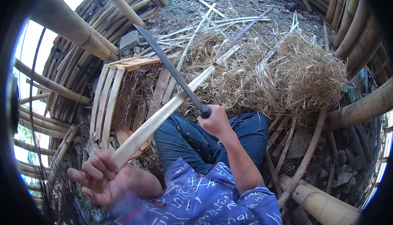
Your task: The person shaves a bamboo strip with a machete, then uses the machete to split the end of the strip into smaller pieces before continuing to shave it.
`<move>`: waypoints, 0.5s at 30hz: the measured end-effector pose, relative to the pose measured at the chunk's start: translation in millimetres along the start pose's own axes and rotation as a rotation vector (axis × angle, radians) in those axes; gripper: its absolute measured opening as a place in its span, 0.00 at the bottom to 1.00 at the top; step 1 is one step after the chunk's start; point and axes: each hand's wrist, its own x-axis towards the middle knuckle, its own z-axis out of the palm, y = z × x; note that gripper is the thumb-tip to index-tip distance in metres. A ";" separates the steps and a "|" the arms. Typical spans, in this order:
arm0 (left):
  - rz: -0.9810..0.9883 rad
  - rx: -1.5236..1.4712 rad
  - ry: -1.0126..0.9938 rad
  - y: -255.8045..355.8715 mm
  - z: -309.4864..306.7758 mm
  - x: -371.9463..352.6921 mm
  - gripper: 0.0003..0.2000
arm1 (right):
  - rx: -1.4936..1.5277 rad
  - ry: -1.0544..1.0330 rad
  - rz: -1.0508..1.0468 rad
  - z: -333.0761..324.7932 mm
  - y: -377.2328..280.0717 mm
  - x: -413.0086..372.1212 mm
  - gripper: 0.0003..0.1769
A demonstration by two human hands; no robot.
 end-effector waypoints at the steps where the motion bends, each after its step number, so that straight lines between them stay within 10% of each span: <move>1: -0.004 0.007 0.001 1.5 3.7 -1.5 0.18 | -0.013 0.018 -0.032 1.6 -2.0 7.7 0.09; 15: 0.016 0.007 0.027 -8.8 -7.1 17.0 0.16 | -0.048 0.019 0.010 15.9 44.0 21.0 0.10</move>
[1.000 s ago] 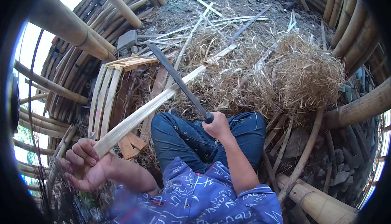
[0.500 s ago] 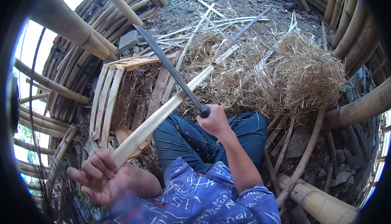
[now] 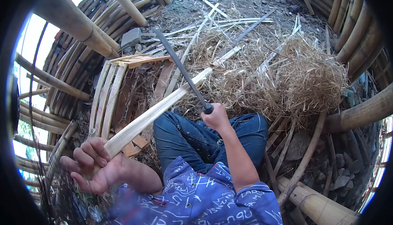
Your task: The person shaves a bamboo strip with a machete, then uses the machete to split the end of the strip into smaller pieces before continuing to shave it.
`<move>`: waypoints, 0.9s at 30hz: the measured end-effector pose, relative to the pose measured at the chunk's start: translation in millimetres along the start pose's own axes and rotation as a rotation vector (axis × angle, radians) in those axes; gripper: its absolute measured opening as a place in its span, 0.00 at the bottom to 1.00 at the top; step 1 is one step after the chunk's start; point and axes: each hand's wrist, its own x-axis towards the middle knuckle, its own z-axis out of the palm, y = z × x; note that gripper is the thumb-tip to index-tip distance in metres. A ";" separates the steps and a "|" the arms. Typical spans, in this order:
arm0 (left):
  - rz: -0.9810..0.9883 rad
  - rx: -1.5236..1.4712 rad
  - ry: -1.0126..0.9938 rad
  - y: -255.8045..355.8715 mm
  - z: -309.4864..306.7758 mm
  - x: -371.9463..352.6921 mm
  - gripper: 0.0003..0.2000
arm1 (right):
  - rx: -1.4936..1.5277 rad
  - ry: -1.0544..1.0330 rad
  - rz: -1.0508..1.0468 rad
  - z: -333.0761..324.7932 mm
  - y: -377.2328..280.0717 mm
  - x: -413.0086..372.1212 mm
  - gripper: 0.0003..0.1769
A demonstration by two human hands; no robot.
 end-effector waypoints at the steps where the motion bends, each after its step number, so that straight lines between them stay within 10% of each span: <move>1: -0.002 0.008 0.001 -0.6 -1.4 1.3 0.16 | 0.003 -0.013 0.024 1.8 -0.7 -2.9 0.10; 18: -0.013 -0.046 0.040 -14.9 -18.6 21.2 0.14 | -0.071 0.028 0.072 -0.2 15.7 -20.4 0.10; 27: -0.046 -0.060 0.038 -1.1 -4.5 -3.3 0.15 | -0.095 -0.034 -0.131 -15.5 -79.5 -18.9 0.08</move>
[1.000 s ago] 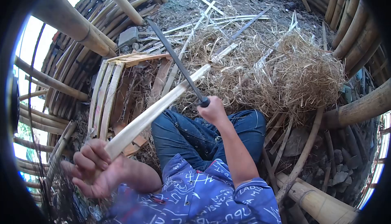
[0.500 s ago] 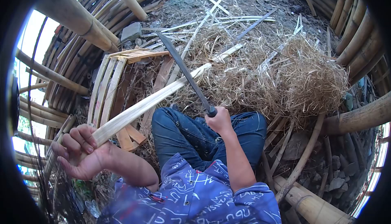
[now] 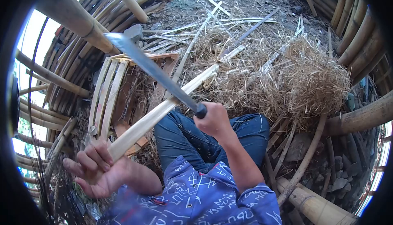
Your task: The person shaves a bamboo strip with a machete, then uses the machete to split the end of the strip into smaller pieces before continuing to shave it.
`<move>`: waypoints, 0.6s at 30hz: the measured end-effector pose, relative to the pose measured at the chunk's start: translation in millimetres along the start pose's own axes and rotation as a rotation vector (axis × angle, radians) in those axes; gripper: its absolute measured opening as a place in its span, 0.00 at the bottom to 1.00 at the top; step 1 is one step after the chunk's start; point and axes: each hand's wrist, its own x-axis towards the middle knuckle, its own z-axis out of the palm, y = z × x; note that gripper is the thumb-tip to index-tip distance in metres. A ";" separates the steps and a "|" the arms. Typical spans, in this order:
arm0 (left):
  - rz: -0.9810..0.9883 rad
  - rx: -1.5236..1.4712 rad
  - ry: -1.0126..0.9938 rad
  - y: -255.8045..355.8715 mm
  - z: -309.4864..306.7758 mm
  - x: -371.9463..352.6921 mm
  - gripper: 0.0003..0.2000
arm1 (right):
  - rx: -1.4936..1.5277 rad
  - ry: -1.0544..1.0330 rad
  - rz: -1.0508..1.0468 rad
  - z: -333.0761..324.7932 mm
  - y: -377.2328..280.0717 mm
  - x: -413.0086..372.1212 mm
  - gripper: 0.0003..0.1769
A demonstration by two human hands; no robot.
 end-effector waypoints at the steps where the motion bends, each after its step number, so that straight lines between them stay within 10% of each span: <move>1: 0.004 0.020 -0.018 1.8 0.7 -1.7 0.16 | -0.048 -0.034 -0.004 -0.7 -9.9 5.5 0.08; 5: 0.042 0.051 -0.004 5.8 -4.1 2.1 0.16 | -0.130 -0.035 -0.090 4.7 3.3 14.9 0.09; 10: 0.065 0.139 -0.073 0.6 6.0 -3.4 0.17 | -0.228 0.179 0.352 -9.0 165.3 19.8 0.13; 18: 0.028 0.026 0.073 -3.3 2.3 5.5 0.16 | 0.027 0.049 0.160 -12.1 47.6 -5.3 0.09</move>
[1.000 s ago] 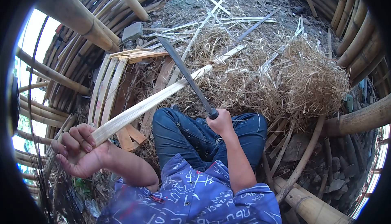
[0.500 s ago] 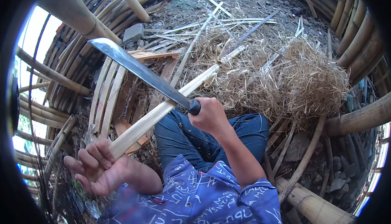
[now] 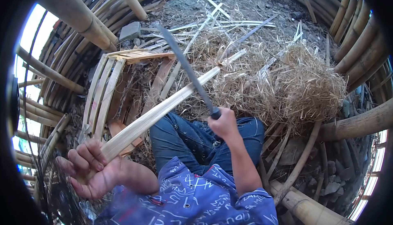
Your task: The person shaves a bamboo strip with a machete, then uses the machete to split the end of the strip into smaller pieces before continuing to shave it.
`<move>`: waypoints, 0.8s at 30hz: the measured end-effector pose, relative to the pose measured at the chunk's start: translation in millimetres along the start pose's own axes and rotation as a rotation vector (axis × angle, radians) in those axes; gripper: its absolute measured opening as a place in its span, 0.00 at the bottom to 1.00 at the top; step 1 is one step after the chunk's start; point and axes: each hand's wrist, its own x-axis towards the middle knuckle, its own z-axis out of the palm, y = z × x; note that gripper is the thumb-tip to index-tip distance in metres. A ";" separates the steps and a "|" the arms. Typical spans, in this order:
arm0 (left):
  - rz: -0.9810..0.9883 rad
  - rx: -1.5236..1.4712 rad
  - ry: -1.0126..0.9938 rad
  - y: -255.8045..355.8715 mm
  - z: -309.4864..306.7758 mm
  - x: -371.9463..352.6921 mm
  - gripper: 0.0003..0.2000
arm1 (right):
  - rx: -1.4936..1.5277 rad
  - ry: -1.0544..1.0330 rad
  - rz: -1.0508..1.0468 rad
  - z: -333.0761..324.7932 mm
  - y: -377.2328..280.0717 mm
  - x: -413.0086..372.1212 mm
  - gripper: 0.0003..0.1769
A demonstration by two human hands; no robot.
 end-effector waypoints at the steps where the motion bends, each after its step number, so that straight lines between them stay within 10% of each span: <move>1: -0.004 -0.003 0.006 -1.2 -2.2 0.0 0.15 | 0.048 -0.045 -0.020 4.4 -16.5 -7.9 0.09; 12: -0.029 -0.015 -0.048 -7.9 -14.1 -1.9 0.15 | -0.075 0.098 0.044 30.2 60.6 21.4 0.10; 24: -0.001 -0.092 -0.018 8.4 -13.9 -2.6 0.15 | -0.088 0.053 -0.205 40.5 1.9 -2.4 0.07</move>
